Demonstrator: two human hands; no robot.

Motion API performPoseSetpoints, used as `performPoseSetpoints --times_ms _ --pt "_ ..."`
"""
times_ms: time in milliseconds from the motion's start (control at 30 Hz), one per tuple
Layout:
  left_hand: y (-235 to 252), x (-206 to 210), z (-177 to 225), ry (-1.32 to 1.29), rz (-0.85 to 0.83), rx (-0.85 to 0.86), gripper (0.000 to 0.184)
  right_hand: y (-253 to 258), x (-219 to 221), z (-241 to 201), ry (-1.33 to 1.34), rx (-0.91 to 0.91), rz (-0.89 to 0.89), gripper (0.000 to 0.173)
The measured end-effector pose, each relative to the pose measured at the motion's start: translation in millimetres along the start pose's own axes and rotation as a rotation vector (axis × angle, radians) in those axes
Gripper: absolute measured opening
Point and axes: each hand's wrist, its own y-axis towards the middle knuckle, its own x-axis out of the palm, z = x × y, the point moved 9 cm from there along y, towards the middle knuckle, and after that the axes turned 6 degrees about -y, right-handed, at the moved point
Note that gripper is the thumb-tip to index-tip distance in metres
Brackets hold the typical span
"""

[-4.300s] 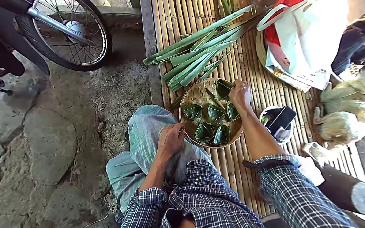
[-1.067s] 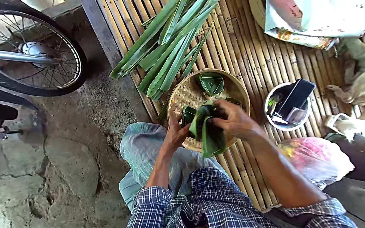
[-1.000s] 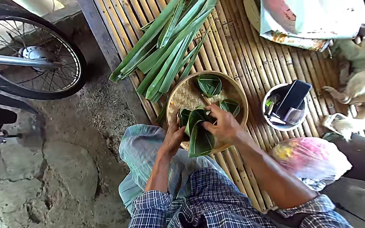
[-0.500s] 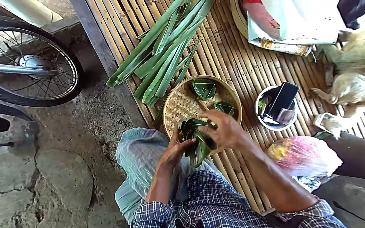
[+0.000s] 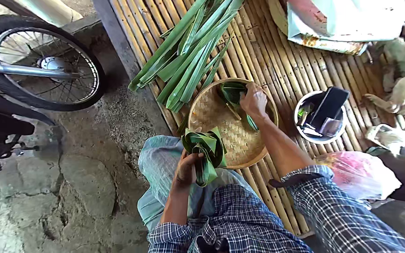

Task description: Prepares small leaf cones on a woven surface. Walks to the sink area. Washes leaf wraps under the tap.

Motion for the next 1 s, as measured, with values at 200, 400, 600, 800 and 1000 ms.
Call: performPoseSetpoints --times_ms 200,400,600,800,1000 --pt "7.9 -3.1 10.6 -0.334 0.060 0.131 0.030 -59.7 -42.4 -23.7 0.187 -0.263 0.177 0.030" --pt "21.9 10.9 -18.3 -0.432 0.007 -0.010 0.022 -164.9 -30.2 -43.2 0.431 -0.391 0.108 0.032" --pt "-0.5 -5.5 -10.8 -0.354 -0.022 0.042 0.023 -207.3 -21.7 -61.8 0.720 -0.600 -0.214 0.038" --pt "-80.6 -69.9 44.0 -0.231 0.156 0.319 0.026 -116.5 -38.7 8.8 0.036 -0.411 -0.009 0.046" --pt "-199.2 -167.3 74.6 -0.242 0.180 0.440 0.036 -72.8 -4.1 28.5 -0.372 -0.295 -0.040 0.063"
